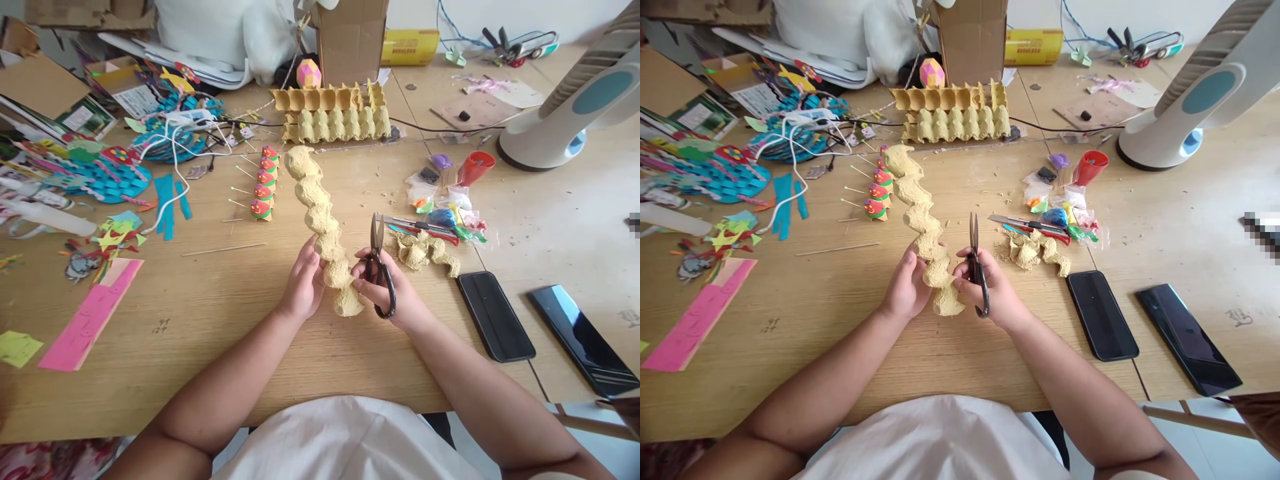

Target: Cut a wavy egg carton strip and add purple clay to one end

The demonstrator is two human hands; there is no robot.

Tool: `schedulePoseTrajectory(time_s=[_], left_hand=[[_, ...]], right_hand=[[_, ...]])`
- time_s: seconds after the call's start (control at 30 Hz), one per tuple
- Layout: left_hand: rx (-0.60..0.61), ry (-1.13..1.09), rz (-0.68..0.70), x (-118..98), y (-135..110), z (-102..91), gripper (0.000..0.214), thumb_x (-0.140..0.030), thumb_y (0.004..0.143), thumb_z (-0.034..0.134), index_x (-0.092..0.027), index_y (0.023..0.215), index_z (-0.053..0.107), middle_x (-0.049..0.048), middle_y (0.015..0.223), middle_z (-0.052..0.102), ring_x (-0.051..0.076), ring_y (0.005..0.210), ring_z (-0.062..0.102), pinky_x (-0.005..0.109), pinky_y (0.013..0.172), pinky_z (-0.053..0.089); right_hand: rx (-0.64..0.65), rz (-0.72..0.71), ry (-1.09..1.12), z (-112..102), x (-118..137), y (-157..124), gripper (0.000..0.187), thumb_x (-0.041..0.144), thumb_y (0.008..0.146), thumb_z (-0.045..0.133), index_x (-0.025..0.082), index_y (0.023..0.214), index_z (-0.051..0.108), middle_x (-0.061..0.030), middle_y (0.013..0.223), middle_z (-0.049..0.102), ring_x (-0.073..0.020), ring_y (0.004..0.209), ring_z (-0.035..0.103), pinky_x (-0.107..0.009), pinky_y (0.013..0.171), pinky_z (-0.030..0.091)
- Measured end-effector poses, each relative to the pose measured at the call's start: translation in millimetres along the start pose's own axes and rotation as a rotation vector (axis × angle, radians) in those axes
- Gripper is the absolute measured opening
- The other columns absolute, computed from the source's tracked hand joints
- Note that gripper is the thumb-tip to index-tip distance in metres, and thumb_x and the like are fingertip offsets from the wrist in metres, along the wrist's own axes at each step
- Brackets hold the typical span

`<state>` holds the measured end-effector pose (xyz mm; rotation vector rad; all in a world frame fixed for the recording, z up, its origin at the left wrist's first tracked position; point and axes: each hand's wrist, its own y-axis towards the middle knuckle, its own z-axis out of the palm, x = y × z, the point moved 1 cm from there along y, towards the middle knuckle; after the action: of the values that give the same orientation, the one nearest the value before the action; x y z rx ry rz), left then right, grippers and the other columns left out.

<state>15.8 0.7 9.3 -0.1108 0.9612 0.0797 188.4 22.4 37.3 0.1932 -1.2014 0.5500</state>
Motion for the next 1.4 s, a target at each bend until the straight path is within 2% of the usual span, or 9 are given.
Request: schedulePoseTrajectory(time_s=[0.2,0.33,0.47,0.53,0.67,0.73,0.87,1.07,1.4], left_hand=[[-0.014,0.066,0.089,-4,2,-0.4,0.044,-0.048,0.089,0.072,-0.026,0.126,0.062,0.003,0.106,0.071,0.016,0.086,0.066,0.028,0.078,0.052],[0.021,0.057,0.095,-4,2,0.1,0.044,-0.044,0.088,0.074,-0.025,0.126,0.063,0.0033,0.109,0.071,0.015,0.089,0.067,0.027,0.08,0.054],[0.027,0.077,0.083,-1,1,-1.2,0.047,-0.044,0.087,0.075,-0.025,0.128,0.063,0.003,0.106,0.07,0.015,0.086,0.067,0.027,0.078,0.054],[0.021,0.081,0.063,-1,0,-1.8,0.049,-0.047,0.085,0.076,-0.025,0.127,0.063,0.0025,0.104,0.071,0.015,0.085,0.067,0.027,0.079,0.054],[0.045,0.062,0.017,-3,-1,-1.0,0.049,-0.049,0.083,0.079,-0.026,0.123,0.065,0.001,0.096,0.071,0.015,0.081,0.067,0.028,0.075,0.054],[0.06,0.061,0.001,-4,-2,0.1,0.05,-0.05,0.081,0.08,-0.026,0.123,0.065,0.0008,0.094,0.071,0.015,0.079,0.067,0.028,0.074,0.055],[0.073,0.039,-0.006,-5,-3,2.4,0.053,-0.049,0.079,0.082,-0.026,0.124,0.066,0.001,0.098,0.072,0.013,0.079,0.067,0.026,0.071,0.054],[0.091,0.087,-0.03,-4,-4,1.9,0.057,-0.049,0.078,0.084,-0.025,0.125,0.065,0.0023,0.097,0.073,0.016,0.079,0.068,0.028,0.068,0.054],[0.161,0.154,0.005,8,-7,-9.7,0.058,-0.04,0.083,0.082,-0.023,0.135,0.061,0.0089,0.109,0.074,0.022,0.098,0.07,0.033,0.083,0.055]], right_hand=[[0.031,0.005,-0.053,5,-3,-2,0.047,0.031,0.077,0.085,0.026,0.114,0.056,0.0018,0.088,0.064,-0.0124,0.071,0.055,-0.026,0.063,0.043],[-0.027,-0.041,-0.134,2,-2,-1,0.046,0.038,0.081,0.082,0.026,0.116,0.055,-0.0001,0.089,0.067,-0.0157,0.078,0.061,-0.031,0.072,0.047],[-0.091,-0.066,-0.223,-6,-5,3,0.046,0.041,0.081,0.081,0.026,0.116,0.056,0.003,0.081,0.061,-0.0149,0.069,0.056,-0.029,0.065,0.043],[-0.104,-0.09,-0.282,-9,-7,5,0.043,0.04,0.083,0.08,0.025,0.116,0.057,0.0036,0.078,0.058,-0.015,0.067,0.052,-0.029,0.063,0.041],[-0.162,-0.162,-0.472,-13,-8,6,0.039,0.03,0.08,0.082,0.025,0.113,0.063,0.0012,0.081,0.061,-0.0174,0.072,0.054,-0.031,0.068,0.042],[-0.18,-0.174,-0.494,-13,-7,5,0.039,0.026,0.077,0.083,0.026,0.111,0.064,0.001,0.081,0.062,-0.0176,0.072,0.055,-0.031,0.068,0.042],[-0.192,-0.173,-0.441,-13,-5,5,0.039,0.03,0.08,0.081,0.026,0.114,0.062,0.0006,0.084,0.065,-0.0181,0.075,0.058,-0.032,0.071,0.045],[-0.178,-0.14,-0.175,-12,-6,7,0.049,0.039,0.08,0.084,0.028,0.119,0.057,-0.0036,0.101,0.071,-0.0201,0.097,0.067,-0.038,0.091,0.051],[-0.165,-0.112,-0.03,-4,-5,4,0.05,0.039,0.078,0.085,0.029,0.117,0.056,-0.0024,0.102,0.069,-0.0183,0.094,0.066,-0.037,0.089,0.055]])
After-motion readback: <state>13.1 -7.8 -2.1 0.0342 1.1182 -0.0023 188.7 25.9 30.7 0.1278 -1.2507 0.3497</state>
